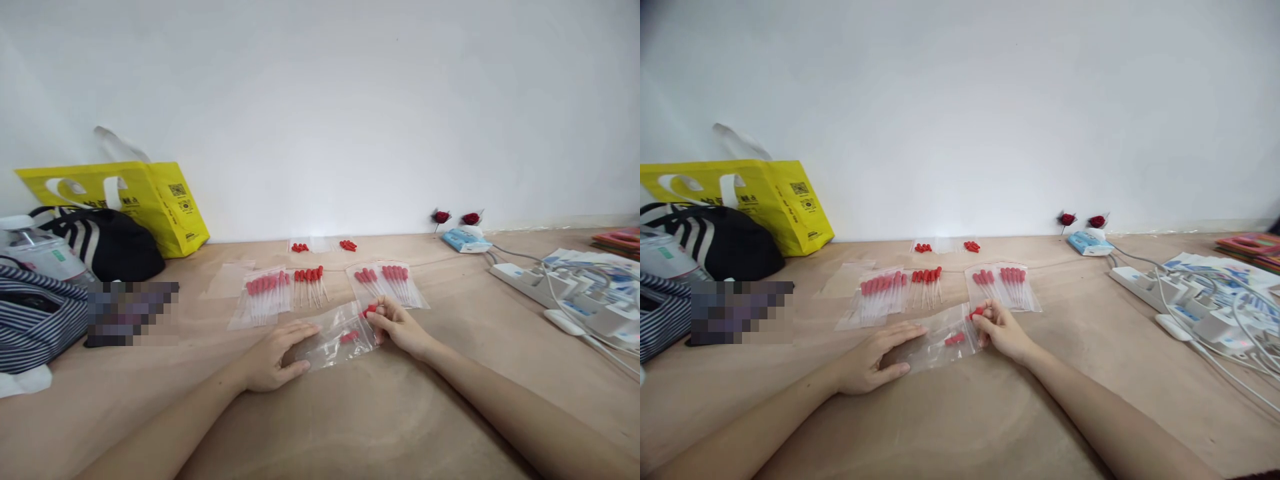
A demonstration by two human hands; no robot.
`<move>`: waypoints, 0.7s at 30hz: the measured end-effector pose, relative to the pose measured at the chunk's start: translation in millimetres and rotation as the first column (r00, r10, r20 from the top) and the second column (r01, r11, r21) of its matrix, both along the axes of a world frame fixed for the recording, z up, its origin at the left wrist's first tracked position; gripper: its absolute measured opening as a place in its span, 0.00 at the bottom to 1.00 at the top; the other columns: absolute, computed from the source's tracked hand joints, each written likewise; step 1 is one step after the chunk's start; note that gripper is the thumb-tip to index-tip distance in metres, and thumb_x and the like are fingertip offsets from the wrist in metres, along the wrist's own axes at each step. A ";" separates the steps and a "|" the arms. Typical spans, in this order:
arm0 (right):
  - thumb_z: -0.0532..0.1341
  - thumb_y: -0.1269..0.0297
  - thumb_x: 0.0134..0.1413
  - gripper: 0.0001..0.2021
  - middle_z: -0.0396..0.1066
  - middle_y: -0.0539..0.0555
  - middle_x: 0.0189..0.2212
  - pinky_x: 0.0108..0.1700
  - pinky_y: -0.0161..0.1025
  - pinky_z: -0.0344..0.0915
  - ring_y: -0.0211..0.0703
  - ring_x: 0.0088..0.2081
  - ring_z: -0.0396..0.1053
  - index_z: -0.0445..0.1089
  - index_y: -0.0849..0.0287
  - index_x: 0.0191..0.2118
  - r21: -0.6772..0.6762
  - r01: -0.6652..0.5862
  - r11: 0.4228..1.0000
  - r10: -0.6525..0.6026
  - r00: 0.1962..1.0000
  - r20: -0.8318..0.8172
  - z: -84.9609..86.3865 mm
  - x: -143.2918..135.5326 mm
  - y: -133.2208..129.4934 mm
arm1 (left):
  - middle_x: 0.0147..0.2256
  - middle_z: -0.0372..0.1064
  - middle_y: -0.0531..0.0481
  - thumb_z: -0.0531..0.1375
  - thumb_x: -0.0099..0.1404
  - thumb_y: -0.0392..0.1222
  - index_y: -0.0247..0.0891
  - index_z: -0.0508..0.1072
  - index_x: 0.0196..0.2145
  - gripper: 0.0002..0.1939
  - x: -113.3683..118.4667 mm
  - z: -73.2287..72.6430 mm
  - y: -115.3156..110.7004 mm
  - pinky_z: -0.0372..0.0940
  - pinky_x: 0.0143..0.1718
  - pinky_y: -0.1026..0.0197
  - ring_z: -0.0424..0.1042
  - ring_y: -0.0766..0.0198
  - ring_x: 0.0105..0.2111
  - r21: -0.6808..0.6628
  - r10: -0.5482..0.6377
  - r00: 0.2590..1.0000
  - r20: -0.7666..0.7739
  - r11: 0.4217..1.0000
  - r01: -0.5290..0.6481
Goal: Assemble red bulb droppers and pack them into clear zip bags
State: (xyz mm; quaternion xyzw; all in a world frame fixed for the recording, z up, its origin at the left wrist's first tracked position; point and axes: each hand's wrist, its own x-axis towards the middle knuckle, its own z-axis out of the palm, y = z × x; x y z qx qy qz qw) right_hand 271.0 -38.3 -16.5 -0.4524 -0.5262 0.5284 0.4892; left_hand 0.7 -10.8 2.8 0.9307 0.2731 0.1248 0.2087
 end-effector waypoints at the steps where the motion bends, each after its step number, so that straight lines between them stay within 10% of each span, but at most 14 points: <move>1: 0.62 0.53 0.41 0.17 0.59 0.40 0.15 0.18 0.30 0.56 0.29 0.14 0.57 0.56 0.57 0.31 0.004 -0.038 0.999 0.038 0.999 0.033 0.4 0.0 0.1 | 0.55 0.56 0.49 0.55 0.59 0.43 0.46 0.54 0.56 0.27 0.2 0.8 -0.4 0.52 0.54 0.50 0.54 0.54 0.55 -0.002 -0.001 1.000 0.002 1.000 0.001; 15: 0.57 0.54 0.47 0.16 0.67 0.51 0.25 0.29 0.32 0.60 0.35 0.28 0.63 0.72 0.60 0.22 0.138 -0.347 0.928 0.246 0.846 0.473 5.3 3.7 13.4 | 0.55 0.56 0.48 0.55 0.59 0.42 0.44 0.55 0.56 0.27 1.6 1.2 -0.2 0.51 0.55 0.50 0.54 0.55 0.55 -0.008 -0.005 1.000 -0.009 1.000 0.005; 21: 0.60 0.63 0.42 0.08 0.63 0.46 0.18 0.24 0.30 0.55 0.31 0.20 0.56 0.68 0.61 0.21 0.055 -0.064 0.996 0.026 0.852 0.523 13.6 14.6 48.3 | 0.55 0.55 0.47 0.54 0.60 0.42 0.42 0.60 0.53 0.23 4.0 7.9 -1.9 0.50 0.56 0.49 0.53 0.56 0.56 -0.023 -0.050 0.998 -0.032 0.999 0.049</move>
